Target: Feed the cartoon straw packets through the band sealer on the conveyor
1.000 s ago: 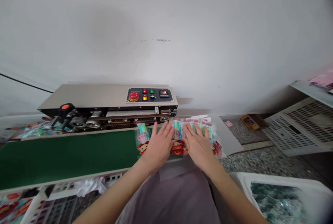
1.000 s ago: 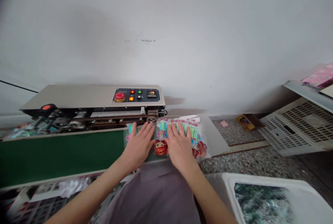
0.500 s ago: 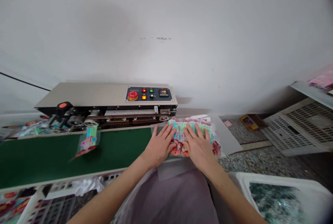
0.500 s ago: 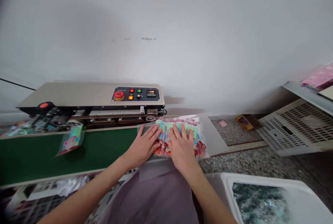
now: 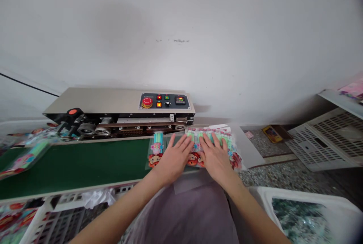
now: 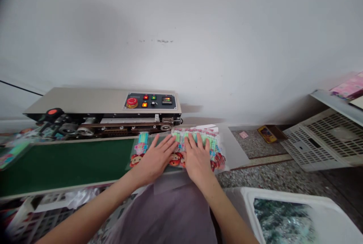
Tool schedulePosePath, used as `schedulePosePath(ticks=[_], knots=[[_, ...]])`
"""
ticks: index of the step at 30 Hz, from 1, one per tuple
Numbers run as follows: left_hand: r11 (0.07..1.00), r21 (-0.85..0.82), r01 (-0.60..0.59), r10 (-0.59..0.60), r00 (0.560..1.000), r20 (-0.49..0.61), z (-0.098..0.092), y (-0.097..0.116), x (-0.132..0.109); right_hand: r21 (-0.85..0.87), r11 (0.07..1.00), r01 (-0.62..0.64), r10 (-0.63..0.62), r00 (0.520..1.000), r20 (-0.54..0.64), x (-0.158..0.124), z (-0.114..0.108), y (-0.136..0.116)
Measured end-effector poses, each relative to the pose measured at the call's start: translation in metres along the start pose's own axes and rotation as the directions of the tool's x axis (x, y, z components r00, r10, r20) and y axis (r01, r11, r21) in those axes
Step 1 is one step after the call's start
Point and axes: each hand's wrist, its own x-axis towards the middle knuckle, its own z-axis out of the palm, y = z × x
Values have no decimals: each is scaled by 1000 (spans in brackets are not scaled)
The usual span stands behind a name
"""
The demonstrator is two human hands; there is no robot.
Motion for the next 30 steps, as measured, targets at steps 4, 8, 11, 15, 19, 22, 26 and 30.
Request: schedulePosePath(ticks=[4,8,11,15,19,22,26,30], knots=[[999,-32,-15,16,999,28,14,0,4,13,1000,15,-15,1000,10,0,0,4],[995,-6,96,-96,995,25,14,-6,-10,50,996,74,-76,997,28,4,0,-3],[983,17,184,-184,983,19,2,-9,-18,86,990,110,-113,993,37,8,-1,-10],[979,-3,206,-206,979,-1,-9,3,-4,55,997,50,-50,999,-7,3,-6,-5],[997,-79,17,-16,1000,14,6,17,17,-26,999,-23,22,999,-40,-4,-6,7],[996,-74,41,-40,999,21,19,12,15,-45,999,-20,18,999,-28,-4,2,9],[994,-26,102,-101,993,56,12,-9,-8,-15,1000,19,-19,1000,-17,0,8,2],[978,44,205,-207,976,68,-9,-17,-16,22,999,36,-36,999,2,2,0,-5]])
